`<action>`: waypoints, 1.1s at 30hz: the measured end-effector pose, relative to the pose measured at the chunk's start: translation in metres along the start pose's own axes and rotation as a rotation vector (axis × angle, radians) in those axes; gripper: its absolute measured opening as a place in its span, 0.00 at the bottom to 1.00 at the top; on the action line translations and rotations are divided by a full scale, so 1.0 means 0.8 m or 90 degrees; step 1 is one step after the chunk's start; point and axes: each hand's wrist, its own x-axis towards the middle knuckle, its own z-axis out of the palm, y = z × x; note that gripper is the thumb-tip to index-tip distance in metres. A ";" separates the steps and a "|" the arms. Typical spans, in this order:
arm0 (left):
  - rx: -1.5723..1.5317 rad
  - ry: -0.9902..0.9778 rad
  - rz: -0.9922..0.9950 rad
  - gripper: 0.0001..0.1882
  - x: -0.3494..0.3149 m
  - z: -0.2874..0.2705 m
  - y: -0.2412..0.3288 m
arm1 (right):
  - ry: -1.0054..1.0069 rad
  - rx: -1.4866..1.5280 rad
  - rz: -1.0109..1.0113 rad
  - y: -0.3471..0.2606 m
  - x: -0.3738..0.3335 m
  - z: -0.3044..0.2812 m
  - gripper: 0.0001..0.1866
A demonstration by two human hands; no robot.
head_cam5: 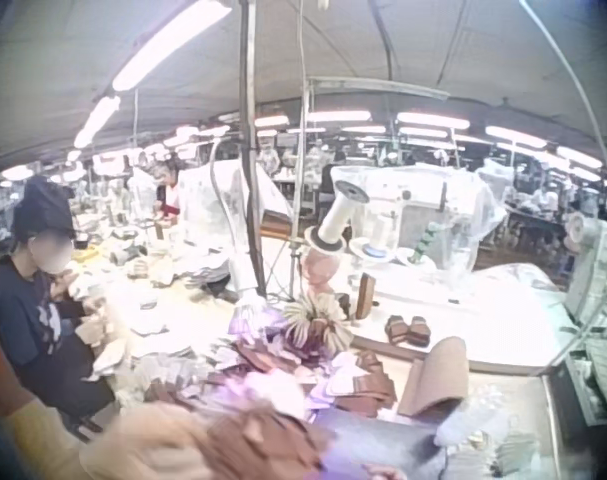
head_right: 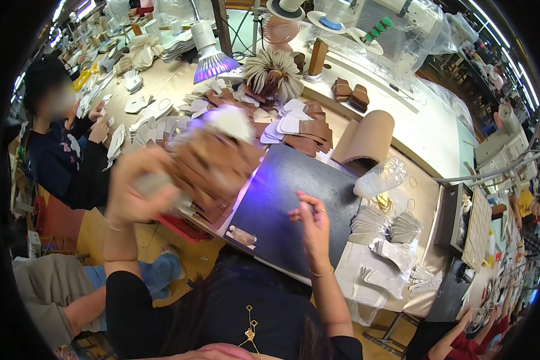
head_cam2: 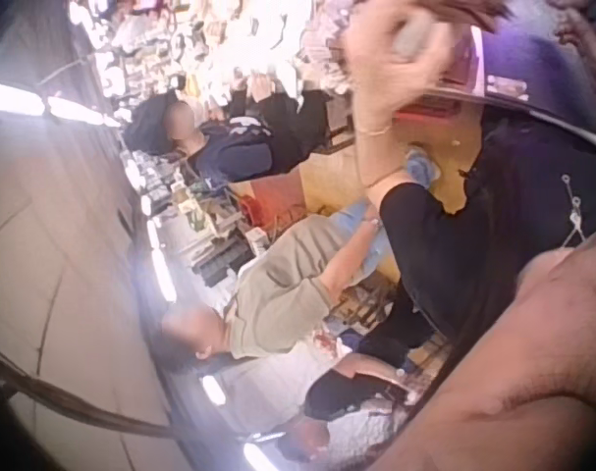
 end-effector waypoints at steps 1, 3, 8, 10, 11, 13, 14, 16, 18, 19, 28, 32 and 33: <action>0.052 -0.028 0.137 0.13 0.008 0.039 -0.011 | 0.015 0.026 -0.029 -0.003 -0.010 -0.011 0.13; 0.064 -0.121 0.251 0.14 0.004 0.122 -0.028 | 0.120 0.076 -0.031 -0.005 -0.029 -0.035 0.15; 0.118 -0.344 0.182 0.15 -0.048 0.241 -0.069 | 0.145 -0.118 0.105 0.018 -0.049 -0.080 0.22; 0.055 -0.322 0.182 0.18 -0.066 0.235 -0.080 | 0.077 -0.166 0.058 0.026 -0.049 -0.089 0.26; 0.032 -0.234 0.180 0.18 -0.070 0.225 -0.082 | 0.109 -0.162 0.082 0.025 -0.048 -0.091 0.26; 0.029 -0.139 0.136 0.17 -0.064 0.185 -0.094 | 0.181 -0.383 -0.079 0.016 -0.043 -0.092 0.25; 0.056 -0.071 0.122 0.15 -0.055 0.159 -0.104 | 0.227 -0.508 -0.146 0.008 -0.040 -0.090 0.25; 0.174 0.055 0.114 0.10 -0.039 0.098 -0.133 | 0.207 -0.532 -0.238 -0.013 -0.029 -0.082 0.26; 0.279 0.171 -0.017 0.08 -0.024 0.025 -0.178 | 0.187 -0.526 -0.308 -0.032 -0.015 -0.068 0.26; 0.266 0.254 -0.102 0.08 -0.016 -0.005 -0.206 | 0.173 -0.520 -0.307 -0.038 -0.011 -0.058 0.26; 0.406 -0.006 -0.431 0.13 0.049 -0.151 -0.473 | 0.102 -0.435 -0.240 -0.036 0.013 0.016 0.27; 0.401 -0.024 -0.458 0.12 0.060 -0.147 -0.529 | 0.081 -0.432 -0.213 -0.034 0.023 0.021 0.26; 0.402 -0.014 -0.467 0.11 0.062 -0.145 -0.536 | 0.074 -0.436 -0.214 -0.033 0.026 0.021 0.26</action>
